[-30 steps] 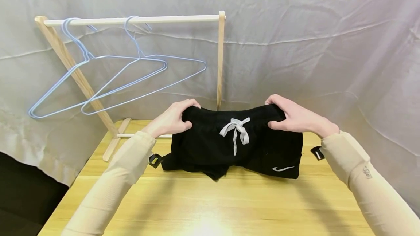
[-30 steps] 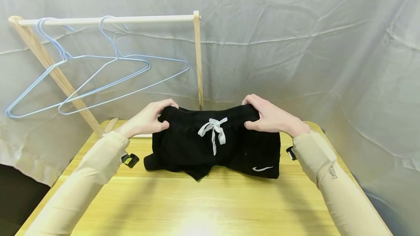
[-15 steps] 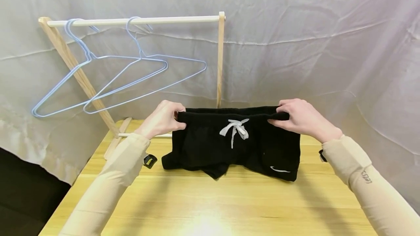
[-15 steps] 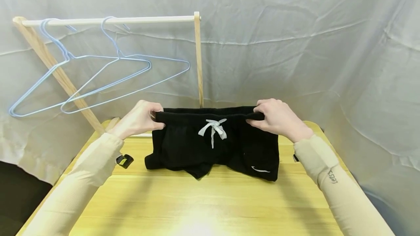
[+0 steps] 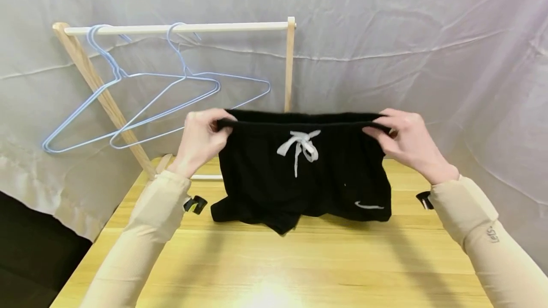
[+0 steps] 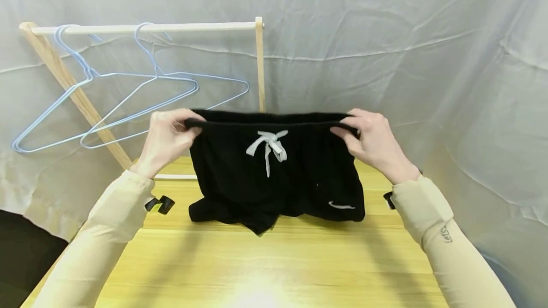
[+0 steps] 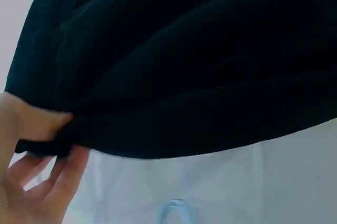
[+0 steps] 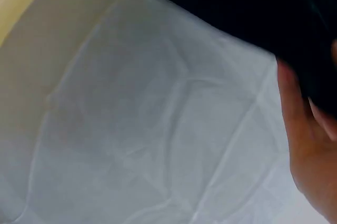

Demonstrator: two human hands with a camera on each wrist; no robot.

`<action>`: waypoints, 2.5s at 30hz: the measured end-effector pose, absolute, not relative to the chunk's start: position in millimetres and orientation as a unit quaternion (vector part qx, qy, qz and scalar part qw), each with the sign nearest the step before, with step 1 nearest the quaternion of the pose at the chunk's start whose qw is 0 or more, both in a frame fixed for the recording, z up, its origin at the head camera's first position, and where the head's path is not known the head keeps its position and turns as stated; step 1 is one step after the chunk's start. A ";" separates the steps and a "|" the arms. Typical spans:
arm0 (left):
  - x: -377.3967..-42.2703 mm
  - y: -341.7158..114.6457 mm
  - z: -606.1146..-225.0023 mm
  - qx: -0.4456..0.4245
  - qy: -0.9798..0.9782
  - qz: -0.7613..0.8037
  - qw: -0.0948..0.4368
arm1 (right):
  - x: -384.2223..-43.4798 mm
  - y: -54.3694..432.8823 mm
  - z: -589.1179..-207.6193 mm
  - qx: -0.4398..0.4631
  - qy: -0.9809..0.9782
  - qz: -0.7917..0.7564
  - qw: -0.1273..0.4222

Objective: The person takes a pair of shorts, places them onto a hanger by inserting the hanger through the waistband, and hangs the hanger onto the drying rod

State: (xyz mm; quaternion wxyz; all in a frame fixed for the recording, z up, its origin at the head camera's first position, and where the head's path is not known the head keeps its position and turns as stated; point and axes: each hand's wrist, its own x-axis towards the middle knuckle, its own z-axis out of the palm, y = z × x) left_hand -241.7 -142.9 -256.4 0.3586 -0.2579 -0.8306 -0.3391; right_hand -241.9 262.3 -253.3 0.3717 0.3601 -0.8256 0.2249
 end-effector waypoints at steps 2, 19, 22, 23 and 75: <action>-241.4 -138.4 -242.2 -0.259 -0.805 -0.343 0.408 | -241.4 257.1 -243.0 0.347 -0.798 0.267 0.415; -229.8 -140.3 -300.5 -0.253 -0.882 -0.313 0.244 | -220.4 261.6 -291.0 0.173 -0.885 0.361 0.237; -228.7 -143.9 -317.0 -0.248 -0.902 -0.288 0.204 | -218.6 263.9 -308.4 0.175 -0.902 0.336 0.207; -228.6 -144.6 -321.3 -0.248 -0.907 -0.277 0.196 | -218.0 264.9 -314.2 0.178 -0.905 0.330 0.203; -237.4 -178.4 -244.5 -0.086 -0.740 -0.587 0.317 | -198.8 256.4 -382.5 0.240 -0.920 0.292 0.106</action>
